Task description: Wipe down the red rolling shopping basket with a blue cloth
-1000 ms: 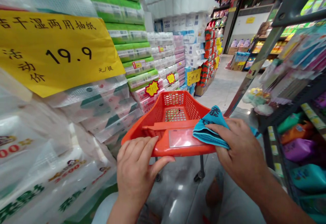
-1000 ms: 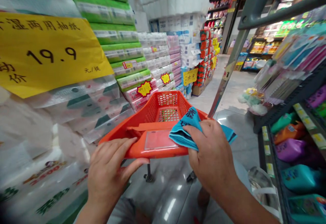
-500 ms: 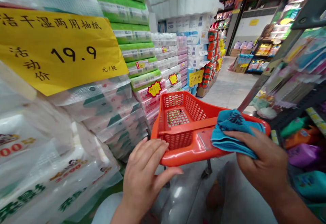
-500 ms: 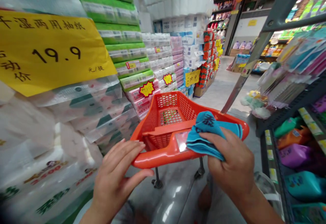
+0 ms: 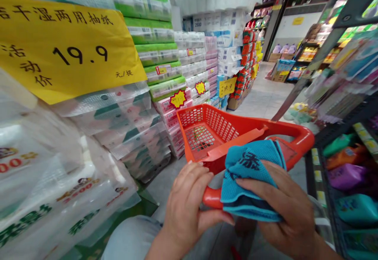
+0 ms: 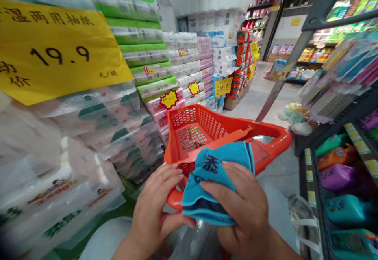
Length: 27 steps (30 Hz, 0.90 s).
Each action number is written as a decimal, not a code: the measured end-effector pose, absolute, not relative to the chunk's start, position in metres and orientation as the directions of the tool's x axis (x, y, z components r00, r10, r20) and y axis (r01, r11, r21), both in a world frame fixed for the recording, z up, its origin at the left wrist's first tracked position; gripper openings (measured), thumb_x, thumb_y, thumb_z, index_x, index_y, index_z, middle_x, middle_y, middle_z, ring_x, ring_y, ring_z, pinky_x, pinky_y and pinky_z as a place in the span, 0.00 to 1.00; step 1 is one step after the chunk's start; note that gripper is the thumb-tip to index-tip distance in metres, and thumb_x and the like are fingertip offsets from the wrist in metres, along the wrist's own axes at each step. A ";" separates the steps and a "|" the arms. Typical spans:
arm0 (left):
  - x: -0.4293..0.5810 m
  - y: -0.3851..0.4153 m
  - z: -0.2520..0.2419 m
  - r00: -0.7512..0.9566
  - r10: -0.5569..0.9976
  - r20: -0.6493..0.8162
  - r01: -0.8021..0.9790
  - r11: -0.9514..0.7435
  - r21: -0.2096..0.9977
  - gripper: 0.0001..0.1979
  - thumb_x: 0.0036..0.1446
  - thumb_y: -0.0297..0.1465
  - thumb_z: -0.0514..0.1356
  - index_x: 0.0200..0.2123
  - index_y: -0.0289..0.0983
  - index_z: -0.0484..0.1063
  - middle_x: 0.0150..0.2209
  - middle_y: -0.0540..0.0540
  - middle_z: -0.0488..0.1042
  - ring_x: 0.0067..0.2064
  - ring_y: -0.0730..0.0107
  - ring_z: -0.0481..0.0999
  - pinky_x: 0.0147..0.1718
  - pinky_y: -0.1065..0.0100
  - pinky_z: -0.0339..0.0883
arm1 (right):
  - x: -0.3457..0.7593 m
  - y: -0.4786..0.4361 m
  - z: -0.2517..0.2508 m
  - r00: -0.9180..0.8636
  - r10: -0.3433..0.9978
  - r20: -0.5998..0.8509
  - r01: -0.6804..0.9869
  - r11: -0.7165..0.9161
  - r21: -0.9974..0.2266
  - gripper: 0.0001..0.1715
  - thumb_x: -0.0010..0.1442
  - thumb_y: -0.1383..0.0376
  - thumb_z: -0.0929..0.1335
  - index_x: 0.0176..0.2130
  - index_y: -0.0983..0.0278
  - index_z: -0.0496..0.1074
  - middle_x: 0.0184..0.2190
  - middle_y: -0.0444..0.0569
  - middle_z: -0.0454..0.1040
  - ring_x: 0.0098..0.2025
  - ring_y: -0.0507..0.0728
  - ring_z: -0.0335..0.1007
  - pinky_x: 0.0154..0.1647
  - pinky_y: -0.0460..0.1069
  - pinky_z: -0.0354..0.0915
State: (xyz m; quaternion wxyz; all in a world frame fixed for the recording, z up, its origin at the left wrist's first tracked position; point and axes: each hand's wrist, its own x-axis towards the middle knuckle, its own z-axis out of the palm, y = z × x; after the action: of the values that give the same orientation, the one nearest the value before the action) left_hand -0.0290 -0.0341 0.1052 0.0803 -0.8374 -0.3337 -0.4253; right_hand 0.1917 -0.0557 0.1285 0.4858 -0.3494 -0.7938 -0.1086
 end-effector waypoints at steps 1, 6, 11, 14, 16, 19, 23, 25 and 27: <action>-0.031 -0.032 0.102 0.432 0.485 0.760 0.620 -0.772 0.141 0.37 0.56 0.60 0.55 0.54 0.35 0.68 0.48 0.38 0.79 0.54 0.58 0.77 0.59 0.57 0.68 | 0.195 -0.056 0.129 -0.264 0.466 0.845 0.682 0.709 -0.179 0.19 0.58 0.73 0.64 0.46 0.62 0.75 0.50 0.52 0.77 0.55 0.58 0.72 0.59 0.55 0.64; -0.024 -0.030 0.082 0.388 0.513 0.765 0.619 -0.760 0.196 0.27 0.68 0.49 0.50 0.57 0.35 0.67 0.52 0.38 0.78 0.58 0.61 0.75 0.63 0.56 0.66 | 0.185 -0.066 0.124 -0.299 0.449 0.842 0.632 0.755 -0.178 0.16 0.61 0.68 0.64 0.46 0.61 0.76 0.50 0.51 0.77 0.53 0.59 0.73 0.58 0.56 0.66; -0.025 -0.020 0.080 0.452 0.513 0.730 0.557 -0.801 0.218 0.31 0.67 0.50 0.51 0.63 0.36 0.63 0.57 0.37 0.75 0.62 0.59 0.72 0.64 0.54 0.65 | 0.195 -0.067 0.119 -0.334 0.427 0.840 0.579 0.796 -0.175 0.17 0.63 0.67 0.62 0.48 0.60 0.74 0.53 0.51 0.75 0.56 0.58 0.71 0.60 0.55 0.65; -0.032 -0.002 0.084 0.522 0.493 0.696 0.524 -0.829 0.194 0.40 0.56 0.58 0.56 0.62 0.36 0.64 0.56 0.36 0.75 0.61 0.56 0.73 0.65 0.52 0.64 | 0.214 -0.061 0.122 -0.252 0.474 0.844 0.682 0.706 -0.193 0.19 0.59 0.73 0.64 0.47 0.60 0.75 0.47 0.49 0.77 0.54 0.57 0.72 0.60 0.54 0.65; -0.031 0.006 0.084 0.519 0.467 0.716 0.522 -0.836 0.168 0.39 0.55 0.57 0.57 0.60 0.37 0.65 0.54 0.37 0.76 0.59 0.57 0.74 0.64 0.54 0.65 | 0.218 -0.060 0.124 -0.184 0.482 0.857 0.727 0.653 -0.212 0.19 0.58 0.74 0.64 0.45 0.59 0.75 0.44 0.48 0.78 0.51 0.57 0.73 0.59 0.54 0.65; -0.016 0.005 0.078 0.496 0.457 0.738 0.539 -0.829 0.151 0.35 0.59 0.56 0.54 0.59 0.37 0.67 0.53 0.38 0.76 0.59 0.59 0.73 0.63 0.55 0.65 | 0.212 -0.066 0.129 -0.196 0.500 0.844 0.714 0.663 -0.227 0.17 0.58 0.73 0.63 0.43 0.60 0.75 0.43 0.49 0.78 0.50 0.57 0.74 0.55 0.53 0.67; 0.006 -0.006 0.073 0.476 0.473 0.742 0.572 -0.807 0.148 0.33 0.64 0.54 0.49 0.59 0.37 0.67 0.54 0.37 0.75 0.60 0.58 0.72 0.64 0.54 0.64 | 0.221 -0.073 0.132 -0.317 0.478 0.819 0.663 0.729 -0.169 0.16 0.59 0.70 0.63 0.45 0.61 0.74 0.48 0.51 0.77 0.54 0.58 0.73 0.56 0.53 0.67; 0.010 -0.002 0.073 0.495 0.475 0.728 0.572 -0.809 0.139 0.35 0.62 0.56 0.50 0.60 0.37 0.67 0.54 0.38 0.76 0.59 0.57 0.73 0.63 0.53 0.64 | 0.236 -0.073 0.132 -0.338 0.503 0.796 0.686 0.710 -0.158 0.17 0.60 0.71 0.63 0.47 0.61 0.74 0.48 0.50 0.77 0.54 0.58 0.72 0.56 0.53 0.67; 0.006 0.011 0.072 0.514 0.500 0.697 0.594 -0.794 0.131 0.37 0.59 0.58 0.52 0.60 0.37 0.66 0.54 0.38 0.76 0.57 0.56 0.75 0.61 0.52 0.67 | 0.248 -0.073 0.131 -0.294 0.537 0.791 0.737 0.654 -0.170 0.18 0.60 0.73 0.64 0.47 0.60 0.73 0.48 0.50 0.77 0.54 0.57 0.72 0.57 0.53 0.67</action>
State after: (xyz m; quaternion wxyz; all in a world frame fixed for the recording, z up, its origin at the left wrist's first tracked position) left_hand 0.0057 0.0111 0.0717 0.0620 -0.8677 -0.3151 -0.3793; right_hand 0.2476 -0.0732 0.1305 0.4391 -0.4001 -0.7963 -0.1141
